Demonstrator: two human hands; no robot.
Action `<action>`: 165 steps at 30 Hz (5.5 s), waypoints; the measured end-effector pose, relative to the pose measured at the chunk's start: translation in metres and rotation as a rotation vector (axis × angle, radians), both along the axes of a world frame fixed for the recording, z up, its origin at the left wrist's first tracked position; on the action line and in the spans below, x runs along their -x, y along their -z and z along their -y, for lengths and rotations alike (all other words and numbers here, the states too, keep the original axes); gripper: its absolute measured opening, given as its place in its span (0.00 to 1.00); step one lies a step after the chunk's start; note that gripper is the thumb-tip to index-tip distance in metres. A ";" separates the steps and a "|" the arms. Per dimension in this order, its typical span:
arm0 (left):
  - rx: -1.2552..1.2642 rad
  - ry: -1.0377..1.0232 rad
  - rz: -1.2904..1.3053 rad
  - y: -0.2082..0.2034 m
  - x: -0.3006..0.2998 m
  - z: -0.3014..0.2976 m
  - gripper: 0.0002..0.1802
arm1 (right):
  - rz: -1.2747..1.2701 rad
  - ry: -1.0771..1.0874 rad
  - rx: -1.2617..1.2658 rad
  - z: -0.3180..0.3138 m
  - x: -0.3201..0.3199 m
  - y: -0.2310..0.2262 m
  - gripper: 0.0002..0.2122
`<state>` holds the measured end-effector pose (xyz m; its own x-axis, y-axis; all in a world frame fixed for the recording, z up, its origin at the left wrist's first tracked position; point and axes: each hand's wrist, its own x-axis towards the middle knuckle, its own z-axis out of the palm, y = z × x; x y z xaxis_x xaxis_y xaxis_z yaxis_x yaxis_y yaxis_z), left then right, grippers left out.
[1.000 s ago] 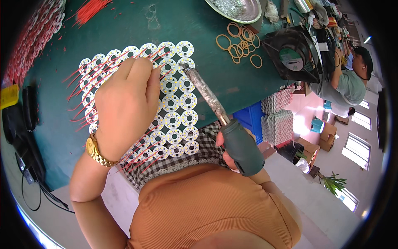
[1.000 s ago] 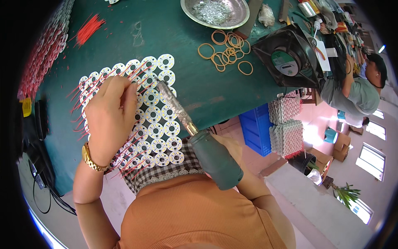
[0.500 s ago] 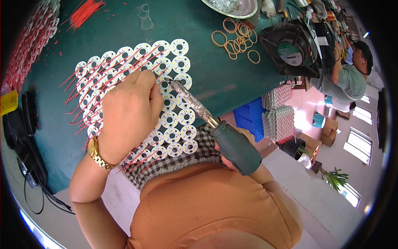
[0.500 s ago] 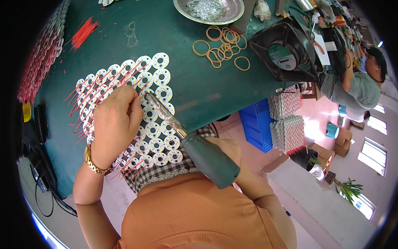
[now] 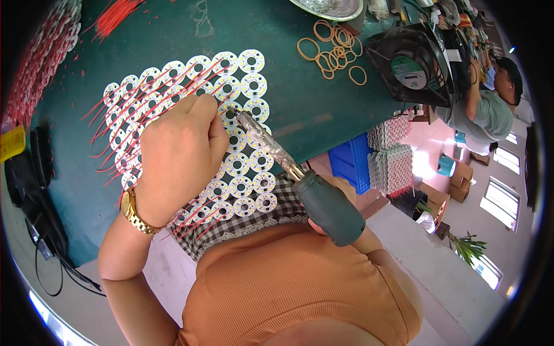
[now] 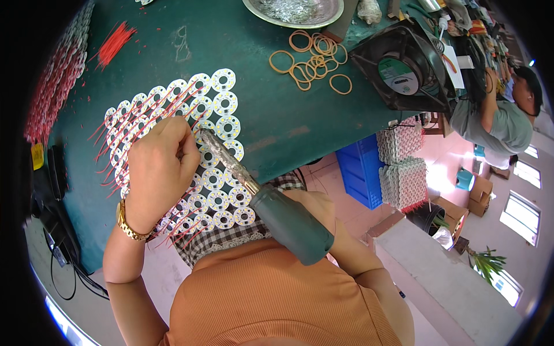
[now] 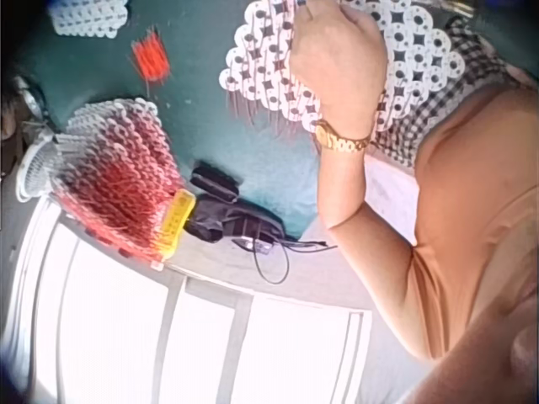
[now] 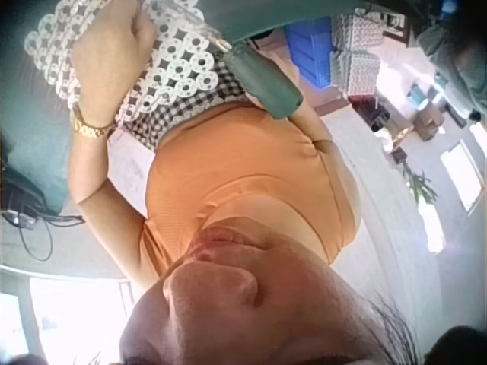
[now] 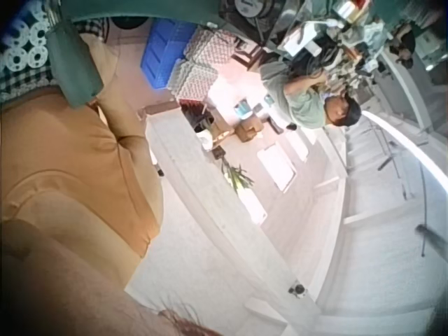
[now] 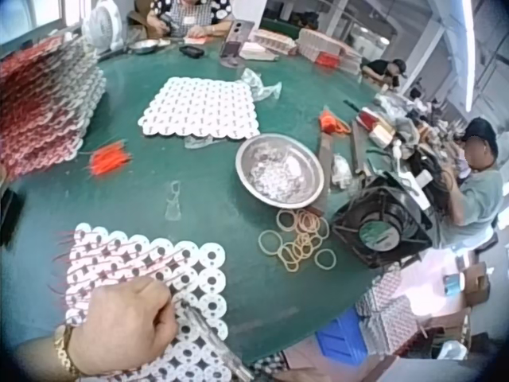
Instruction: The person solders wires onto round LED circuit boards using a soldering tool by hand.
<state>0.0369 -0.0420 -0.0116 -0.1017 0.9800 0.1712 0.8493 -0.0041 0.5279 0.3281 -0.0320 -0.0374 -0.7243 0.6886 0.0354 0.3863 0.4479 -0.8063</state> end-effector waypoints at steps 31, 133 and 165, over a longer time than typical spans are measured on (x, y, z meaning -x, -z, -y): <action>-0.065 0.021 0.061 0.004 0.004 0.001 0.04 | 0.313 0.182 0.339 -0.002 0.021 -0.033 0.13; 0.084 -0.046 0.386 -0.024 0.011 -0.010 0.05 | -0.203 0.026 0.164 -0.027 0.019 -0.010 0.19; 0.088 0.365 0.312 -0.052 -0.013 0.018 0.06 | -0.612 0.074 0.622 -0.047 0.081 -0.046 0.22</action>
